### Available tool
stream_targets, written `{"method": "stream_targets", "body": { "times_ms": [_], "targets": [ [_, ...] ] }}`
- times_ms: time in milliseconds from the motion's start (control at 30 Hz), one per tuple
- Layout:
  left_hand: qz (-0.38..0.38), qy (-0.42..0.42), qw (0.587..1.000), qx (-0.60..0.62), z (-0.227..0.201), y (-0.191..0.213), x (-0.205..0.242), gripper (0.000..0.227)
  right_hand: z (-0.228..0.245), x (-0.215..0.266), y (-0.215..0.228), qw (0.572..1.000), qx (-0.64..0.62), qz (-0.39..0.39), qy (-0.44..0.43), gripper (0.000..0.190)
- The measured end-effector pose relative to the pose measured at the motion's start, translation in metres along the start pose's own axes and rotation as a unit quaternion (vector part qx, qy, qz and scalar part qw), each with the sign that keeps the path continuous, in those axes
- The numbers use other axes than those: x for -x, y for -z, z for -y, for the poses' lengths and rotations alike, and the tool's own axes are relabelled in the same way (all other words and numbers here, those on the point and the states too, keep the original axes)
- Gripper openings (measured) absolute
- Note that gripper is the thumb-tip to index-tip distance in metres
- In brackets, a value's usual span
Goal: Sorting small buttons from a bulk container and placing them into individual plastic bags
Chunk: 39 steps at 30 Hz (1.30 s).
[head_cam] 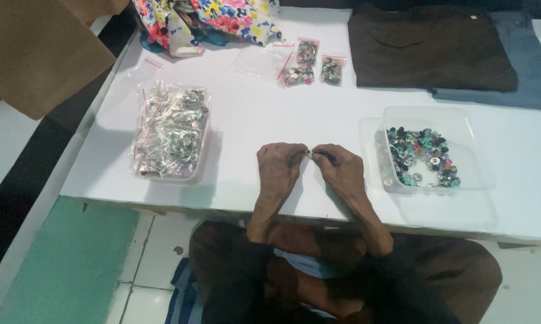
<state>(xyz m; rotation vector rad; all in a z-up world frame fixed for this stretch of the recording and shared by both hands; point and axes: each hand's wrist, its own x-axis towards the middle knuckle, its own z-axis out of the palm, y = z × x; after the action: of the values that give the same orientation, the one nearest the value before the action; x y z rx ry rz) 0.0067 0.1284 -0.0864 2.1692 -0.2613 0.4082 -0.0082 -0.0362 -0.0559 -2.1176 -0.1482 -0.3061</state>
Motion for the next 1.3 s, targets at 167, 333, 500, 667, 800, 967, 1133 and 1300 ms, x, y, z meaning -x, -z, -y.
{"method": "stream_targets", "body": {
  "times_ms": [167,333,500,667,800,967,1133,1300],
  "targets": [
    [0.011,-0.008,0.999,-0.029,-0.006,0.002,0.001,0.014,-0.003,0.002,-0.002,1.000,0.006,-0.009,0.008,0.012],
    [0.017,-0.016,0.999,-0.048,-0.004,0.002,0.004,0.019,-0.005,0.004,-0.002,1.000,0.000,-0.016,0.018,0.014],
    [0.027,0.007,0.999,-0.033,-0.003,0.005,0.002,0.024,-0.005,0.007,0.002,0.999,-0.014,-0.016,0.034,0.019],
    [0.024,-0.005,0.999,-0.042,0.003,0.001,0.003,0.025,-0.019,0.003,-0.007,0.997,0.037,-0.023,0.068,0.022],
    [0.022,-0.030,0.998,-0.052,0.007,-0.004,0.002,0.024,-0.039,0.000,-0.016,0.995,0.058,-0.034,0.072,0.025],
    [0.013,-0.051,0.998,-0.033,-0.004,0.001,0.004,0.030,-0.039,0.004,-0.014,0.994,0.068,-0.041,0.070,0.030],
    [-0.012,-0.042,0.999,-0.020,-0.016,0.004,0.010,0.040,-0.015,0.018,-0.005,0.988,0.038,-0.085,0.125,0.037],
    [-0.099,-0.080,0.990,0.059,-0.044,0.001,0.007,0.033,0.054,0.055,0.059,0.942,0.041,-0.206,0.263,0.023]
  ]
}}
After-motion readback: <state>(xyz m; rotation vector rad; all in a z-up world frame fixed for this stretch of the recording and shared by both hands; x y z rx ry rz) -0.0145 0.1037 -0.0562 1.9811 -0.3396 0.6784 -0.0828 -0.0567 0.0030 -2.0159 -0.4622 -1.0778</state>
